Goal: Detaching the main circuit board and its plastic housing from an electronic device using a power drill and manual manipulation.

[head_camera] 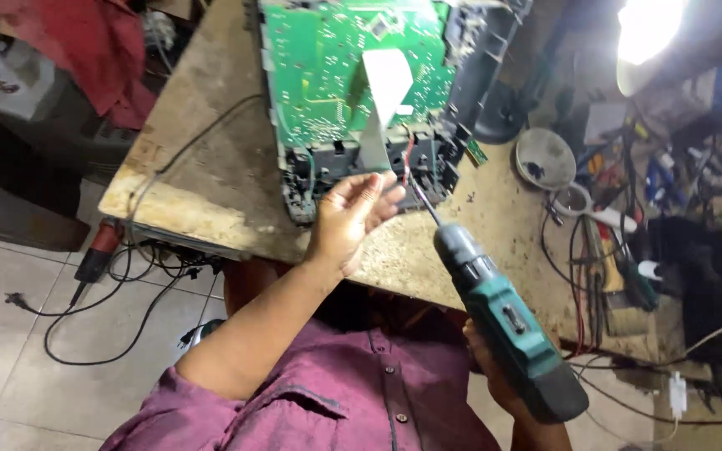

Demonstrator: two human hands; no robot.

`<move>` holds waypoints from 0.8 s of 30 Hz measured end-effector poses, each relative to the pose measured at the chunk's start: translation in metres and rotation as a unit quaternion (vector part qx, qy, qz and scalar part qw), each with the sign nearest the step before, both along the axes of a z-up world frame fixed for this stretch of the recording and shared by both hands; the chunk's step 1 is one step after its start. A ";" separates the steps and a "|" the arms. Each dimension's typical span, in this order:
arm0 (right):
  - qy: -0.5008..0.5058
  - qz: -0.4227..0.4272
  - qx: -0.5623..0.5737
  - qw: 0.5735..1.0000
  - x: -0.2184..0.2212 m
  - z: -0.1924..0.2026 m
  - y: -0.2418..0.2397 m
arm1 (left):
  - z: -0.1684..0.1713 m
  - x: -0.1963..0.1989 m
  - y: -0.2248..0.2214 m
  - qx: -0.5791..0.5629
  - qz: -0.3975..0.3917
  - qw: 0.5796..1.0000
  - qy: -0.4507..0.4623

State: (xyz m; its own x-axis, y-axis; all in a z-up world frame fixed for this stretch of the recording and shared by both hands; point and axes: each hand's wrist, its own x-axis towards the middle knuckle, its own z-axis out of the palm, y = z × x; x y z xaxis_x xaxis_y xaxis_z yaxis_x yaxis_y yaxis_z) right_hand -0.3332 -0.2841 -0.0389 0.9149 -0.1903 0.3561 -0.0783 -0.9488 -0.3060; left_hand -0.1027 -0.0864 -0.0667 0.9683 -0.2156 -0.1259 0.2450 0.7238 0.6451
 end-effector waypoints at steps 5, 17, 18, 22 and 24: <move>0.076 -0.117 0.413 0.900 -0.035 -0.005 -0.009 | -0.006 -0.024 -0.047 0.094 -0.151 0.977 0.120; 0.121 -0.063 0.351 0.926 -0.075 -0.047 -0.075 | -0.047 -0.051 -0.128 0.134 -0.215 0.954 0.163; 0.121 -0.066 0.354 0.925 -0.076 -0.053 -0.077 | -0.047 -0.050 -0.131 0.136 -0.217 0.953 0.164; 0.111 -0.109 0.370 0.916 -0.077 -0.067 -0.092 | -0.040 -0.043 -0.149 0.248 -0.185 0.946 0.099; 0.091 -0.102 0.343 0.929 -0.072 -0.059 -0.102 | -0.041 -0.035 -0.156 0.320 -0.161 0.933 0.035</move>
State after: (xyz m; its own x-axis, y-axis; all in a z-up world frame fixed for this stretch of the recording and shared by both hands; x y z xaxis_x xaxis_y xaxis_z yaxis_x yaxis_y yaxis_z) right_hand -0.4055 -0.3860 -0.0976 0.8675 -0.4924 -0.0707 -0.3454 -0.4940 -0.7979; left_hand -0.1377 -0.2426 -0.1076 0.8510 -0.3525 -0.3893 0.4413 0.0780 0.8940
